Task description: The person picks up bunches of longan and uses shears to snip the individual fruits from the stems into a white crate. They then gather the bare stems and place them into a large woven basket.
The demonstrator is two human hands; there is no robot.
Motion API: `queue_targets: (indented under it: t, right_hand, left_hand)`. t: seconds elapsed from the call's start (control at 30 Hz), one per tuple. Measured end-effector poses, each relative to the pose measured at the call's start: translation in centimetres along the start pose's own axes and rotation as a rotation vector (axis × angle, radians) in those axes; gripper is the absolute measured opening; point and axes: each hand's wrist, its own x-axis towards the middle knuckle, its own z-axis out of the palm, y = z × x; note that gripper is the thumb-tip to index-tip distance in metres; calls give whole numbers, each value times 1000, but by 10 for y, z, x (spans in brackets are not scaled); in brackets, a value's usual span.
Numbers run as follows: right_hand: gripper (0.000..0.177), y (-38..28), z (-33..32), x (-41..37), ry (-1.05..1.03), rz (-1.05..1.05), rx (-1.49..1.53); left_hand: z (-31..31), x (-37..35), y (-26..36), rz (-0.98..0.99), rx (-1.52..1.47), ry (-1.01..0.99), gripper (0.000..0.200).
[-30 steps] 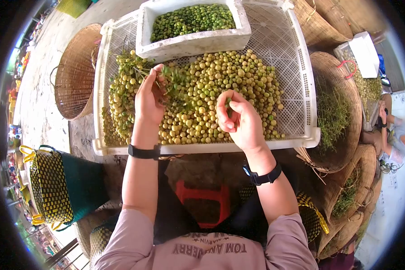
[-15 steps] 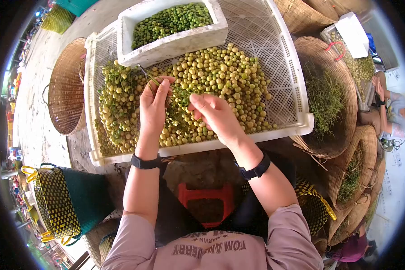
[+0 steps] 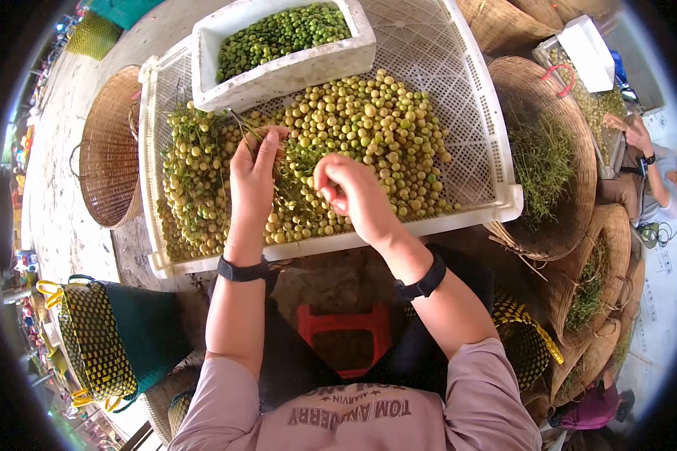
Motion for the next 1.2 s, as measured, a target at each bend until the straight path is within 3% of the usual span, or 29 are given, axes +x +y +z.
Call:
queue_targets:
  t: [0.07, 0.13, 0.27, 0.33, 0.4, 0.53, 0.6, 0.67, 0.73, 0.77, 0.93, 1.07, 1.13, 1.2]
  right_hand:
    - [23, 1, -7, 2, -13, 38, 276]
    - [24, -2, -7, 3, -4, 30, 261]
    - [29, 8, 0, 7, 166, 32, -66]
    - [28, 14, 3, 9, 206, -235, -388]
    - [26, 13, 2, 7, 205, -225, -395]
    - [22, 1, 2, 1, 65, -104, -98]
    - [21, -4, -1, 2, 3, 45, 266]
    - [23, 0, -3, 2, 10, 34, 283]
    - [24, 3, 3, 4, 226, 11, -110]
    - [22, 6, 7, 6, 231, -113, -183]
    - [17, 15, 2, 9, 208, -209, -286]
    - [18, 5, -2, 3, 100, -49, -36]
    - [25, 2, -11, 7, 41, -19, 301]
    - [31, 0, -14, 7, 45, -30, 255]
  left_hand:
    - [-3, 1, 0, -87, -67, -14, 21]
    - [-3, 1, -2, -154, -186, -7, 21]
    - [-2, 1, -5, -167, -213, -31, 20]
    - [-1, -1, -6, -191, -193, -40, 21]
    - [0, 1, -5, -180, -209, -26, 21]
    - [-10, 5, -5, -254, -214, 5, 22]
    - [-7, 4, -5, -242, -240, 13, 22]
    - [-2, 1, -3, -267, -279, 10, 22]
    - [0, 0, -6, -245, -238, -25, 23]
    - [1, -1, -7, -222, -195, -53, 24]
    - [-1, 0, -5, -211, -160, -85, 25]
    - [-9, 3, -2, -200, -217, -19, 23]
    - [-16, 5, -1, -257, -132, -85, 22]
    - [-15, 4, 0, -232, -113, -112, 21]
